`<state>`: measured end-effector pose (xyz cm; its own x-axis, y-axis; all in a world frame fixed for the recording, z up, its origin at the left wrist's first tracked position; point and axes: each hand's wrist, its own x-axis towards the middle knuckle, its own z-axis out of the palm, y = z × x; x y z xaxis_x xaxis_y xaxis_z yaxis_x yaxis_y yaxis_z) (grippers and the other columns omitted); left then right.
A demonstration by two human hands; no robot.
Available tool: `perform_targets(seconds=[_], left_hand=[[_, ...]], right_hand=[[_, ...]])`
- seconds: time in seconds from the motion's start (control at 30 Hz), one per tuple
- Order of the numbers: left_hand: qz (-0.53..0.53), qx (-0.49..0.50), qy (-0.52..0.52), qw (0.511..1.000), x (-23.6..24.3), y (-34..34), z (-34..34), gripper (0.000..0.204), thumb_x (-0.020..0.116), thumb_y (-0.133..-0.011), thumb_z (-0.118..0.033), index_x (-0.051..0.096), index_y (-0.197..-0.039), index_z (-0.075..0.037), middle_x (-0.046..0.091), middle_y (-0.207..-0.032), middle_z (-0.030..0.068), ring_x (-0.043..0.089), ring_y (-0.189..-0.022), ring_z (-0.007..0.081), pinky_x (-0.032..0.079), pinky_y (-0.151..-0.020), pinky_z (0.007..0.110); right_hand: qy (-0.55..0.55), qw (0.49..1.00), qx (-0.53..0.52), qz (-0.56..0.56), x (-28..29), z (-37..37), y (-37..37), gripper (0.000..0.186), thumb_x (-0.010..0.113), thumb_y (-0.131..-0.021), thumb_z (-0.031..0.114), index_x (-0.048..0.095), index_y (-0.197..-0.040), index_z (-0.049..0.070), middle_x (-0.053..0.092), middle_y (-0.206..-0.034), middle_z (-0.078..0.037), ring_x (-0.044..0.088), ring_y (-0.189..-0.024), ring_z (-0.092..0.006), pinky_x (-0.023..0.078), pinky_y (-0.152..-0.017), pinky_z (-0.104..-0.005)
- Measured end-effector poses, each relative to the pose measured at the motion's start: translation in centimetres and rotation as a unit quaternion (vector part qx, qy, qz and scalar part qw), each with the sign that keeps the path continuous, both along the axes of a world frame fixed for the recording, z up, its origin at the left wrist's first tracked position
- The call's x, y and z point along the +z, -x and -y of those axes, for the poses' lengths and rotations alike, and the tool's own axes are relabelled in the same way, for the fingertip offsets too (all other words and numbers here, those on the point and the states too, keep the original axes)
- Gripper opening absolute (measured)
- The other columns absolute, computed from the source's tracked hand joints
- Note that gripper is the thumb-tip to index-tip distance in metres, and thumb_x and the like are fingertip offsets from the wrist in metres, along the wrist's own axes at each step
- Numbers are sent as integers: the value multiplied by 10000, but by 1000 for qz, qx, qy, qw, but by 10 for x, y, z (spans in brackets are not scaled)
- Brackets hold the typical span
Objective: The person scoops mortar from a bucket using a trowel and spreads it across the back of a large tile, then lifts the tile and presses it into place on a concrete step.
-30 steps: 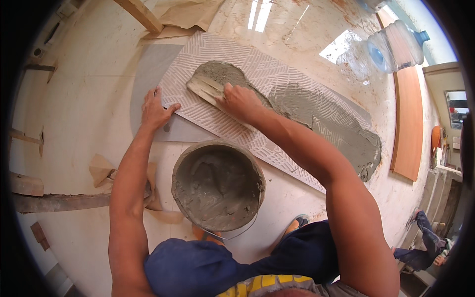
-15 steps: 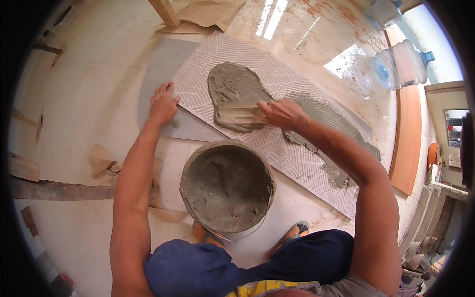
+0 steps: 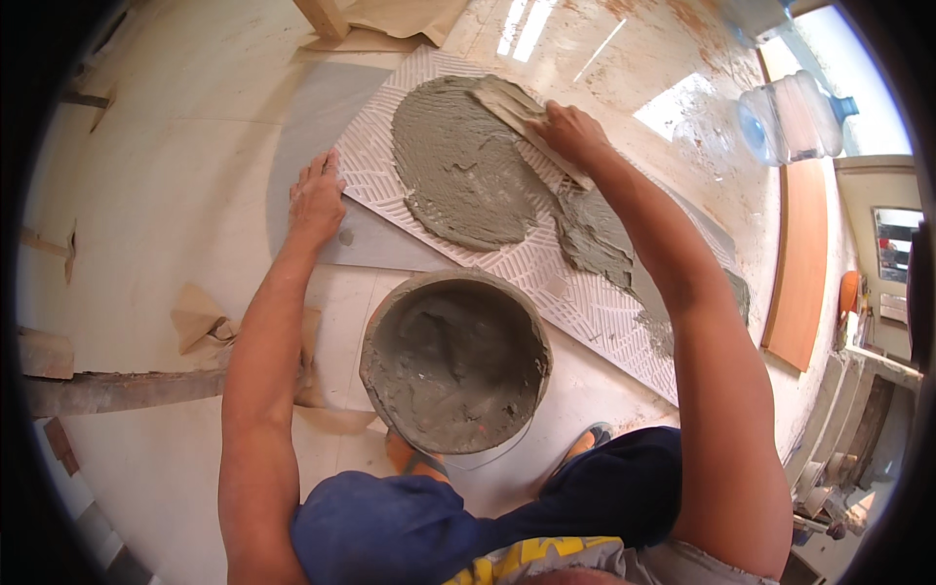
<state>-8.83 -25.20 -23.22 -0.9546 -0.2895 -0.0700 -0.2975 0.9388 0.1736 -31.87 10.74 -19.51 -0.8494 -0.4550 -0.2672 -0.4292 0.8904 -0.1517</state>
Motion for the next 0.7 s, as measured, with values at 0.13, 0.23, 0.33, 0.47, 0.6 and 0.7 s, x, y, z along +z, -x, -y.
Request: perform_targets(seconds=[0.13,0.23,0.33,0.47,0.6,0.7], left_hand=[[0,-3,7,1000,6,4,3,575,568,-1014,-186,424,-1556,-63,464,-1529,74,455,-1376,309,406,-1112,482],[15,-1,29,999,1,4,4,582,592,-1008,-213,432,-1552,-81,457,-1526,64,468,-1356,300,422,-1091,489],[-27,0,41,999,24,1,6,469,585,-1016,-250,548,-1442,-59,502,-1479,111,517,-1300,321,448,-1059,477],[-39,41,-198,979,59,-31,-38,518,499,-1067,-433,707,-950,27,707,-1033,171,669,-998,300,506,-871,417],[103,65,-477,870,107,-121,-69,683,435,-1067,-616,630,-808,-14,597,-797,9,546,-760,107,441,-683,301],[66,-18,-526,848,99,-139,-85,621,477,-1061,-605,641,-848,-46,557,-785,-49,468,-707,65,407,-621,270]], right_hand=[[-43,997,-68,-9,21,-95,-14,596,524,-1036,549,611,-1116,-35,722,-1025,-266,721,-954,-427,581,-823,-499],[-66,993,-98,-2,31,-159,-45,592,542,-1032,537,610,-1087,-49,718,-992,-284,713,-969,-446,570,-823,-515],[-58,991,-120,5,49,-196,-80,578,562,-1026,518,613,-1073,-56,712,-994,-309,693,-985,-475,545,-826,-543],[115,975,-182,52,60,-284,-129,580,548,-1024,588,643,-1061,18,663,-754,-130,630,-631,-287,504,-564,-418],[334,809,-344,341,135,-240,-190,594,517,-1013,664,633,-1145,96,480,-629,58,390,-458,-72,349,-410,-256],[329,811,-354,330,164,-222,-214,624,508,-1010,678,598,-1258,113,475,-627,69,368,-451,-26,314,-381,-227]])
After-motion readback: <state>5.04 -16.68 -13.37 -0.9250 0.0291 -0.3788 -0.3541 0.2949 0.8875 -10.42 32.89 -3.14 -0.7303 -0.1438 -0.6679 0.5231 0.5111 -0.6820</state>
